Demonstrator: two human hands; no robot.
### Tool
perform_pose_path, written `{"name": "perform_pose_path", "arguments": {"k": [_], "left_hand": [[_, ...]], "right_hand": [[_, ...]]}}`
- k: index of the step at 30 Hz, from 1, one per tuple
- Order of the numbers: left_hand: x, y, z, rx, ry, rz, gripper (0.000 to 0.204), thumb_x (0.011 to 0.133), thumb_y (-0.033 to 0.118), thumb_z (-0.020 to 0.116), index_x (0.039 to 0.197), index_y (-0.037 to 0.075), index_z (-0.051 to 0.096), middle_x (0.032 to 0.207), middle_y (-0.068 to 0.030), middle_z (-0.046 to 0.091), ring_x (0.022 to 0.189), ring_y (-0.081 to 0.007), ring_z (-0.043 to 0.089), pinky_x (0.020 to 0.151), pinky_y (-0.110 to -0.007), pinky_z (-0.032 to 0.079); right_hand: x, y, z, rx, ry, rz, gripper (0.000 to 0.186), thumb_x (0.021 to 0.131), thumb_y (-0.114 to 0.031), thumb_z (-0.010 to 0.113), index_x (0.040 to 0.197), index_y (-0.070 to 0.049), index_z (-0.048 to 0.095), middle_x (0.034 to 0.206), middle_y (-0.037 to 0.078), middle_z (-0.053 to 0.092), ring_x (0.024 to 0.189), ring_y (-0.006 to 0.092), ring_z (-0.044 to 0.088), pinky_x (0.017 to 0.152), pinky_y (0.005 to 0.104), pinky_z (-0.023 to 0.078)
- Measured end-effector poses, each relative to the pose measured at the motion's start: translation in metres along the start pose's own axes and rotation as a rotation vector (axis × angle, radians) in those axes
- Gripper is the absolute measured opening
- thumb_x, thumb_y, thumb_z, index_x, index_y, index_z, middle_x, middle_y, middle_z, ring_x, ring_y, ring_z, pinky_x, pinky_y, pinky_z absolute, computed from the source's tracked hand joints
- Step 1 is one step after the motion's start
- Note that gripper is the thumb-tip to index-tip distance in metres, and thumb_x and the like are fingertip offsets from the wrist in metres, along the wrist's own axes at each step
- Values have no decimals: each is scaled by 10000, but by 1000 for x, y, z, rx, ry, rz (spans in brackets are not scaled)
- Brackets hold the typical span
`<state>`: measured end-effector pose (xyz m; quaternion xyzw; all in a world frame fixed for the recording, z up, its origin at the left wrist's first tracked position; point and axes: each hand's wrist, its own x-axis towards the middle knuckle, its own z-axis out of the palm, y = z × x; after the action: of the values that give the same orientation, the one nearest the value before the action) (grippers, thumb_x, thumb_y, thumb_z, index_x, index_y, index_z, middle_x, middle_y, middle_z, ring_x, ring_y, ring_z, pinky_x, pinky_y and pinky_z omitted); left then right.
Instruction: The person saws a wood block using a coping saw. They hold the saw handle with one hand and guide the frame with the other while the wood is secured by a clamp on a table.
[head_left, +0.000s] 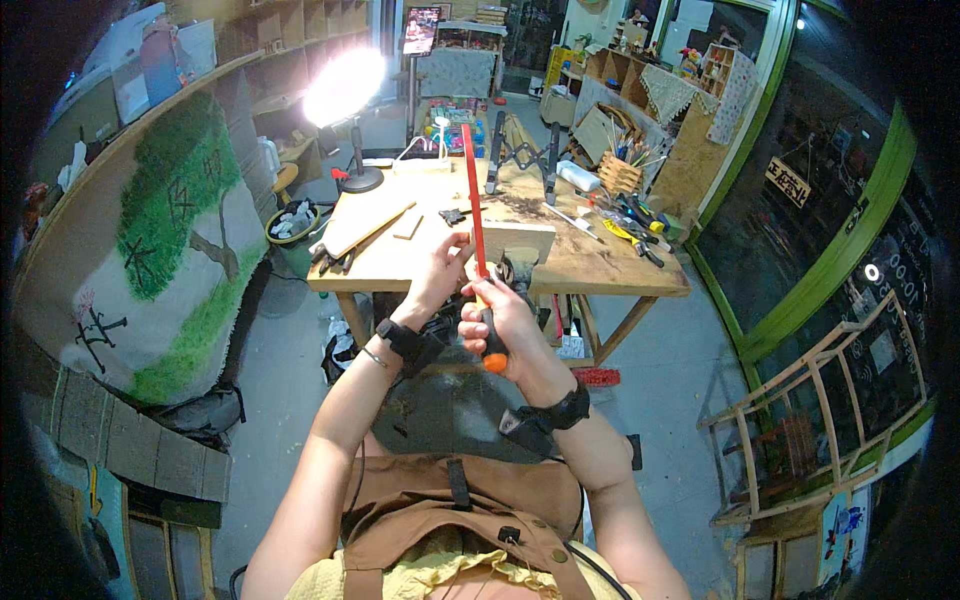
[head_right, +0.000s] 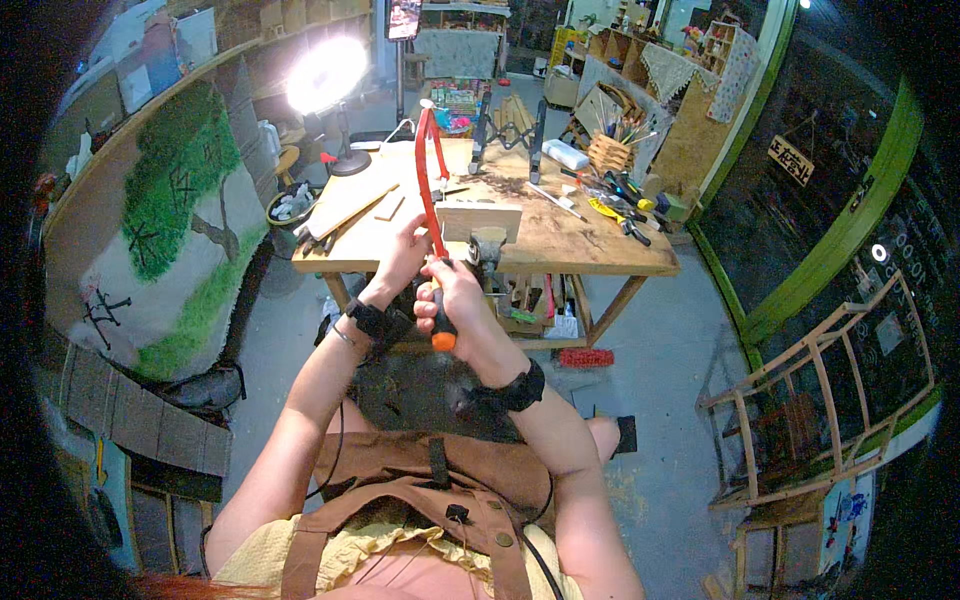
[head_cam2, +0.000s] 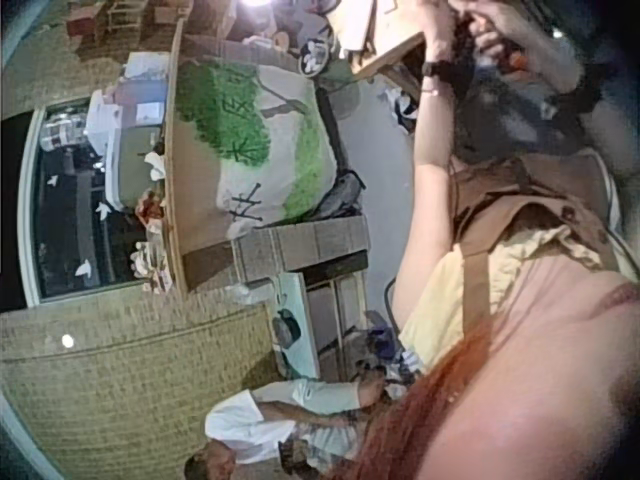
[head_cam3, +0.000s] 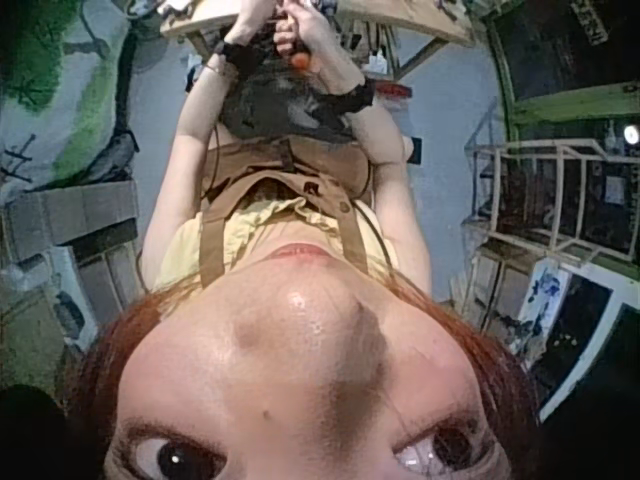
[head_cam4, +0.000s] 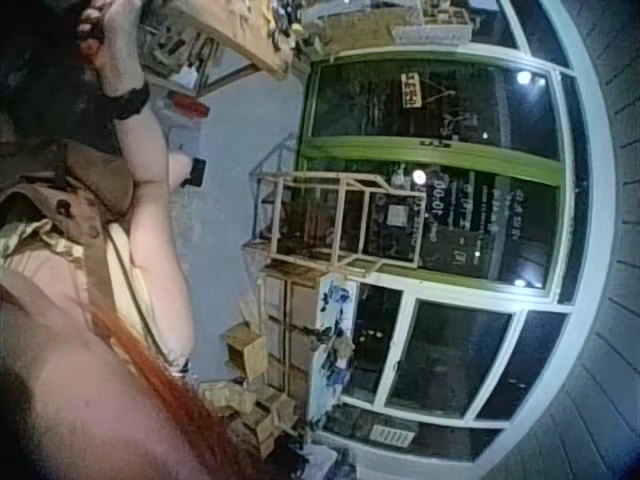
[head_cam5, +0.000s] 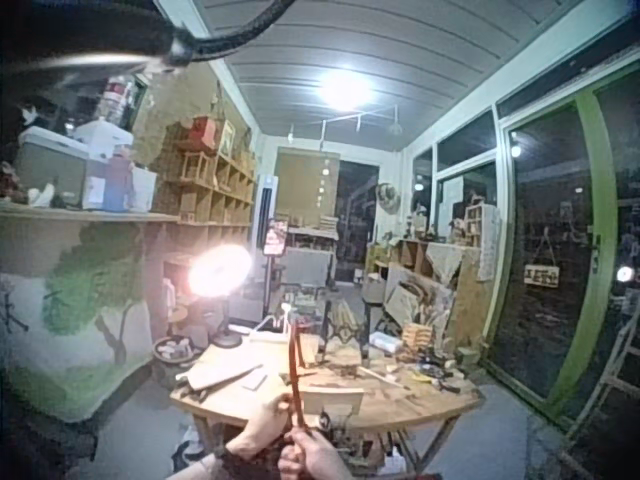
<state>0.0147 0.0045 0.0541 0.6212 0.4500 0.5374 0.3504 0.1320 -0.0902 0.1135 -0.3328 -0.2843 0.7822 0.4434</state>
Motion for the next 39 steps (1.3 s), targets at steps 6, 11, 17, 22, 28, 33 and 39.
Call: {"name": "perform_pose_path", "arguments": {"k": [6,11,17,22,28,33,39], "left_hand": [[4,-13,-10,-237,-14,-71,205,873,187,489,1020,44,507,616,-6,519,523,-60,490,458,-193,414],[7,-5,-6,-132,-55,33,176,847,116,522,1006,41,529,783,-30,566,534,-73,480,468,-221,426],[4,0,-9,35,-36,69,196,831,137,541,1005,46,541,776,-36,562,522,-80,480,484,-248,416],[6,-17,-11,128,-26,127,212,837,107,518,1041,51,502,777,-42,540,590,-114,517,515,-264,437],[4,-3,-9,116,-69,77,279,850,166,526,1093,41,467,768,-23,512,527,-67,481,474,-224,412],[11,-12,-14,38,-67,105,297,850,245,531,1052,27,527,769,-45,577,567,-82,512,525,-227,433],[10,-6,-12,49,-84,113,222,857,156,501,1034,26,535,684,-27,578,544,-69,505,495,-229,419]], "right_hand": [[23,-2,9,-123,12,-49,154,883,-226,443,886,-78,399,601,-5,387,410,56,357,345,186,313],[12,-2,-3,-90,-46,-78,129,883,-210,428,928,-91,409,594,-3,386,433,70,368,344,197,303],[6,1,-1,-109,-38,-81,127,886,-187,412,932,-69,406,600,6,390,422,66,374,345,193,317],[11,-1,3,-44,-54,-28,125,885,-183,422,909,-60,423,585,0,393,420,61,366,349,189,318],[-3,-1,-3,-49,-29,-15,126,886,-195,422,909,-72,416,602,1,375,426,59,355,345,193,310],[7,-1,-1,-51,-41,-25,114,881,-186,428,906,-75,416,597,-1,389,422,62,361,345,194,310],[11,0,0,-104,-18,-75,98,874,-180,431,901,-89,402,599,0,400,422,69,378,347,199,321]]}}
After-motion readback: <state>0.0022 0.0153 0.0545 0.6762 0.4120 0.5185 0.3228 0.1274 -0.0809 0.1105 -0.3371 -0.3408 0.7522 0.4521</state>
